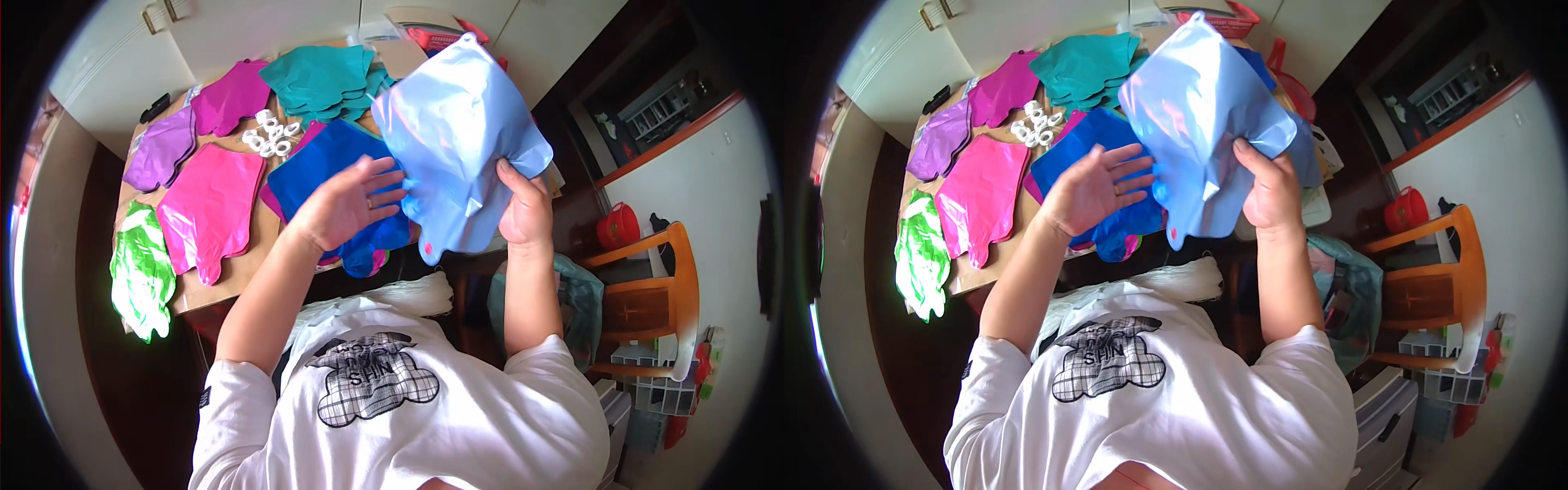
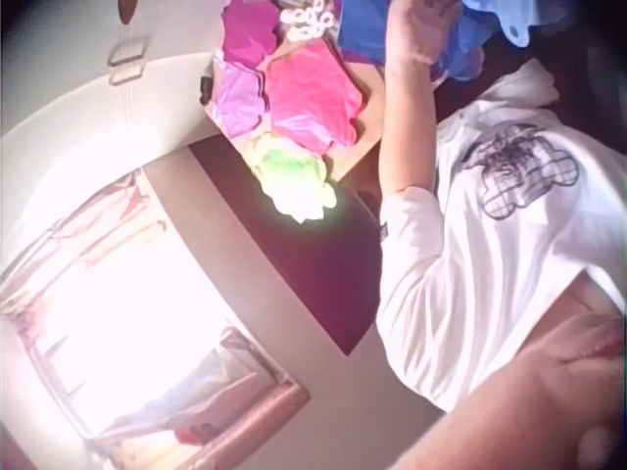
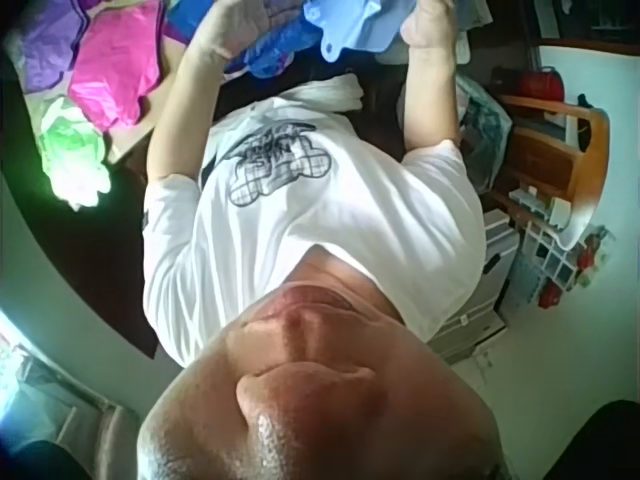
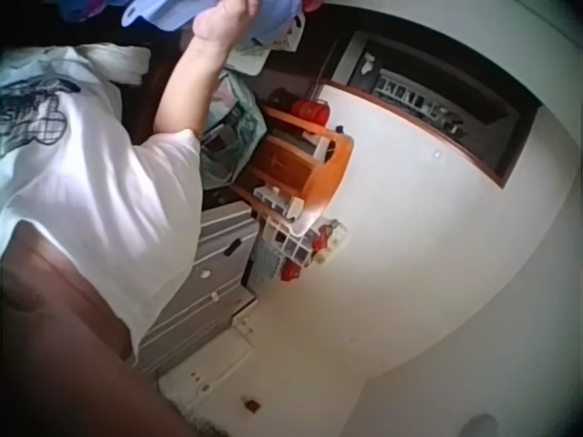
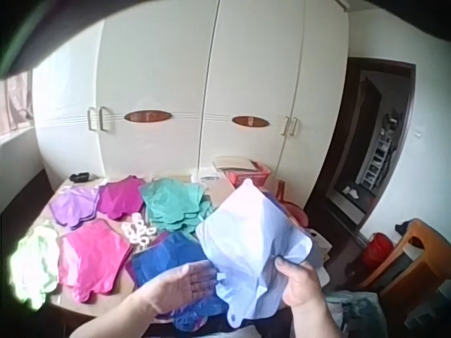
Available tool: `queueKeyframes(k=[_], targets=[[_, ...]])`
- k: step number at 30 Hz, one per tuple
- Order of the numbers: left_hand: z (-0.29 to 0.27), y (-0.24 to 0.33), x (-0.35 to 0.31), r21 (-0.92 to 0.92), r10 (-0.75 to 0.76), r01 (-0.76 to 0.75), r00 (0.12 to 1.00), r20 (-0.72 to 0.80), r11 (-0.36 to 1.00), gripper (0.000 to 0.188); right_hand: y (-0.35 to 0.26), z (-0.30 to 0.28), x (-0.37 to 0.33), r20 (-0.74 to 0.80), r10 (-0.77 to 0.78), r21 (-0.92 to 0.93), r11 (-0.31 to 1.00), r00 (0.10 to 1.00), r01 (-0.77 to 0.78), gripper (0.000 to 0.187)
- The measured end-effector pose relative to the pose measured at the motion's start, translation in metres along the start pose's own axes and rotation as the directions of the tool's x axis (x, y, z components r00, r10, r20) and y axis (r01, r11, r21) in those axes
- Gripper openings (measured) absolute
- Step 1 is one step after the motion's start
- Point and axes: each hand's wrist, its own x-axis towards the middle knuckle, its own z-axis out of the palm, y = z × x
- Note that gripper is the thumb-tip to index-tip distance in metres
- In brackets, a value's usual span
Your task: Sorting and inspecting colorful deflated foil balloons on a workbench.
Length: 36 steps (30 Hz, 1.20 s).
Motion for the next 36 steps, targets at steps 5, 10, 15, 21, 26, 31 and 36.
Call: queueKeyframes(k=[5,10,15,21,26,31,36], targets=[[0.014,-0.006,0.016,0.31,0.077,0.001,0.968,-0.24,0.951,0.078,0.011,-0.037,-0.001,-0.156,0.184,0.256,0.956,0.97,-0.141,0.043],[0.041,-0.01,0.016,-0.057,-0.111,0.112,0.994,0.019,0.992,0.054,0.008,-0.047,-0.006,-0.155,0.196,0.336,0.932,0.968,-0.135,0.041],[0.052,-0.006,0.014,0.233,0.218,-0.177,0.962,-0.165,0.956,0.016,0.005,-0.052,-0.004,-0.21,-0.097,-0.232,0.971,0.973,0.047,0.044],[0.078,-0.019,0.02,0.501,0.384,-0.25,0.905,-0.185,0.829,0.014,-0.015,0.019,-0.035,0.204,-0.37,-0.818,0.444,0.906,0.365,0.04],[0.092,-0.027,0.028,0.442,0.352,-0.286,0.933,-0.073,0.85,0.013,-0.004,0.019,-0.033,0.204,0.009,-0.555,0.825,0.979,0.108,0.021],[0.087,-0.012,0.019,0.5,0.443,-0.279,0.863,-0.244,0.82,0.017,-0.027,-0.009,-0.026,-0.28,-0.207,-0.14,0.975,0.937,0.173,0.012],[0.024,0.016,-0.015,0.416,0.417,-0.232,0.797,-0.437,0.879,0.023,-0.145,-0.068,-0.012,-0.424,-0.842,-0.523,0.528,0.333,0.67,0.012]])
